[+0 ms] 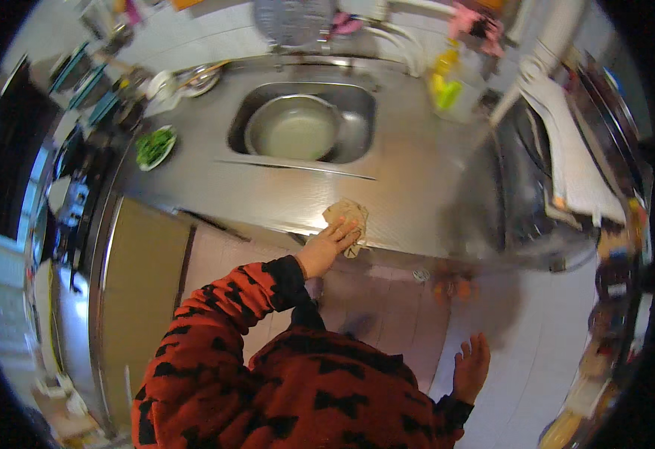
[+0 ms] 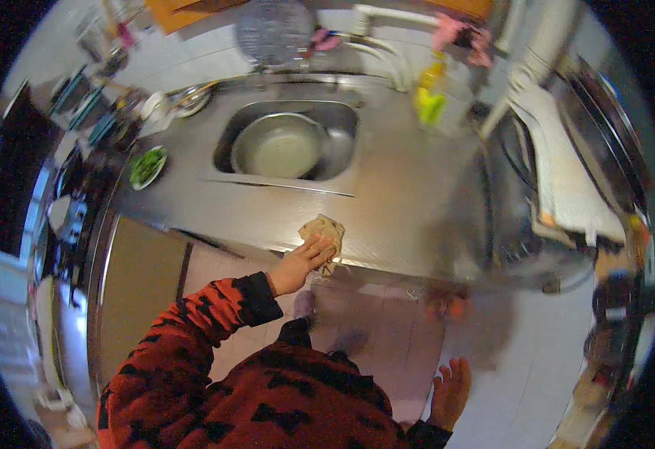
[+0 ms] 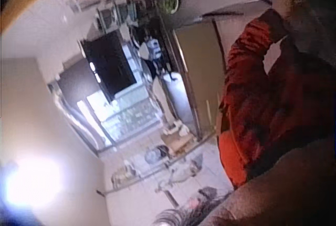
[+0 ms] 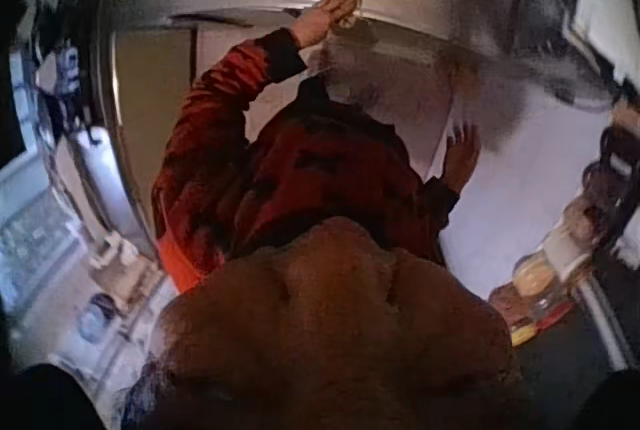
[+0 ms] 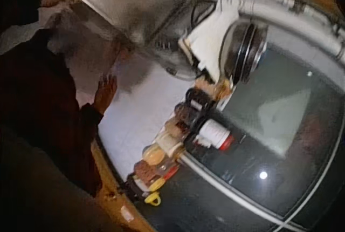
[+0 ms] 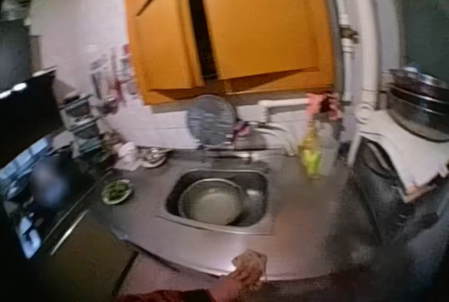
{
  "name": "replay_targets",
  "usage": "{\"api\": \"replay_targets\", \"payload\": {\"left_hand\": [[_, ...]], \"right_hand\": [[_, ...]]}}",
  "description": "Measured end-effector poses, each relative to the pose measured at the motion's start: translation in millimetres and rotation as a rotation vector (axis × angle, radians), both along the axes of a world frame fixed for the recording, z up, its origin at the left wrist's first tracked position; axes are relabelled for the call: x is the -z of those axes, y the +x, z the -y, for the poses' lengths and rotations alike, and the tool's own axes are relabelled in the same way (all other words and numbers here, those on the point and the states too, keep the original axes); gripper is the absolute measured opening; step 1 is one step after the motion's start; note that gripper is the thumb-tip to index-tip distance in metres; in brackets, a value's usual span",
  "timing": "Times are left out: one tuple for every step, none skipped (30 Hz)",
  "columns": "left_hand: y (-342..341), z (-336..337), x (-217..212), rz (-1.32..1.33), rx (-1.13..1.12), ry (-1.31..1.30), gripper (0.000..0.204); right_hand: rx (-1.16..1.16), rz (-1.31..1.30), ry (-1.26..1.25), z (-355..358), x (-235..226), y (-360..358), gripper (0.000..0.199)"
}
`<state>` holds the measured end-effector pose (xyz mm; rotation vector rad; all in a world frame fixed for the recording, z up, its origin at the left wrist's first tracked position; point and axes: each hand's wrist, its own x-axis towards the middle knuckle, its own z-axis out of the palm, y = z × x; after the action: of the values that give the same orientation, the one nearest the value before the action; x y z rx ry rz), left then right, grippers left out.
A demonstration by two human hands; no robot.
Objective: The person wipes the stainless steel countertop and sink area with a cloth, moves a plate of greens aside, and repeatedly cleans around the stove and sink. They also lift a steamer insert from a pot and place it in the sink, then continue wiping the counter and stove surface.
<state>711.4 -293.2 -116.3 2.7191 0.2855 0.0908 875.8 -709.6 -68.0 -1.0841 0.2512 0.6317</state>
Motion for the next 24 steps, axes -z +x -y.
{"api": "replay_targets", "payload": {"left_hand": [[-19.4,-13.8,2.2,0.017,-0.062,-0.009,0.081],[-39.2,-29.3,5.6,0.026,-0.113,-0.013,0.081],[-57.4,-46.0,9.0,0.013,-0.209,-0.012,0.080],[-76.3,-64.8,11.9,0.025,-0.270,-0.020,0.078],[-96.3,-86.0,14.2,0.018,-0.329,-0.027,0.077],[-114.8,-105.8,16.0,0.008,-0.386,-0.034,0.076],[-132.2,-126.3,18.1,-0.013,-0.454,-0.048,0.075],[-149.4,-148.9,19.5,-0.034,-0.519,-0.063,0.075],[-165.6,-171.7,21.3,-0.054,-0.582,-0.080,0.074],[-179.6,-196.3,22.1,-0.057,-0.611,-0.050,0.073],[-191.9,-219.9,23.5,-0.059,-0.639,-0.022,0.073],[-202.0,-243.6,26.2,-0.065,-0.672,-0.001,0.073],[-210.2,-265.6,30.1,0.015,-0.669,-0.018,0.070],[-214.8,-287.5,34.8,0.024,-0.658,-0.005,0.069],[-216.7,-310.4,39.1,0.036,-0.644,0.010,0.068],[-217.8,-333.2,42.2,0.046,-0.627,0.021,0.067],[-215.2,-356.4,45.0,0.030,-0.610,-0.008,0.067],[-212.0,-378.2,47.1,0.036,-0.603,0.023,0.066],[-204.8,-397.2,49.0,0.021,-0.604,0.032,0.066],[-196.4,-414.6,49.6,0.018,-0.602,0.035,0.066],[-188.5,-432.0,48.0,0.009,-0.593,0.060,0.066],[-181.1,-446.2,44.7,0.011,-0.585,0.080,0.065],[-174.5,-456.6,40.5,-0.007,-0.582,0.076,0.065],[-169.1,-464.6,34.7,-0.016,-0.563,0.066,0.064]], "right_hand": [[-0.034,0.019,-0.051,-8.0,-1.0,0.4,0.038],[-0.057,0.047,-0.082,-16.0,-1.6,-1.7,0.038],[-0.039,0.022,-0.083,-24.7,-1.9,-3.5,0.039],[-0.090,0.057,-0.083,-34.2,-1.6,-4.9,0.038],[-0.104,0.038,-0.053,-44.9,-1.6,-7.3,0.038],[-0.109,0.010,-0.012,-56.3,-0.9,-8.7,0.038],[-0.125,0.013,-0.020,-69.3,-0.5,-11.8,0.038],[-0.130,0.008,-0.016,-84.2,0.1,-15.9,0.038],[-0.135,0.003,-0.001,-99.3,0.2,-21.5,0.038],[-0.133,0.007,-0.017,-115.5,-0.3,-29.4,0.038],[-0.133,0.011,-0.022,-130.7,-1.3,-38.7,0.038],[-0.141,0.010,0.002,-147.9,-2.9,-46.5,0.038],[-0.165,0.033,-0.019,-164.9,-4.3,-53.3,0.037],[-0.190,0.045,-0.011,-180.9,-5.4,-62.1,0.036],[-0.213,0.052,-0.004,-196.1,-6.9,-71.7,0.034],[-0.199,0.038,-0.027,-208.8,-9.4,-82.7,0.033],[-0.182,0.021,-0.048,-220.2,-11.8,-94.3,0.032],[-0.164,0.005,-0.068,-230.5,-13.8,-106.2,0.031],[-0.126,-0.003,-0.074,-238.1,-16.6,-118.0,0.030],[-0.117,-0.011,-0.077,-245.0,-20.6,-126.8,0.030],[-0.109,-0.016,-0.080,-250.7,-25.0,-136.1,0.030],[-0.105,-0.020,-0.084,-255.3,-30.3,-143.2,0.029],[-0.080,-0.019,-0.100,-260.3,-36.0,-148.7,0.029],[-0.059,-0.014,-0.115,-265.2,-41.8,-152.2,0.029]]}}
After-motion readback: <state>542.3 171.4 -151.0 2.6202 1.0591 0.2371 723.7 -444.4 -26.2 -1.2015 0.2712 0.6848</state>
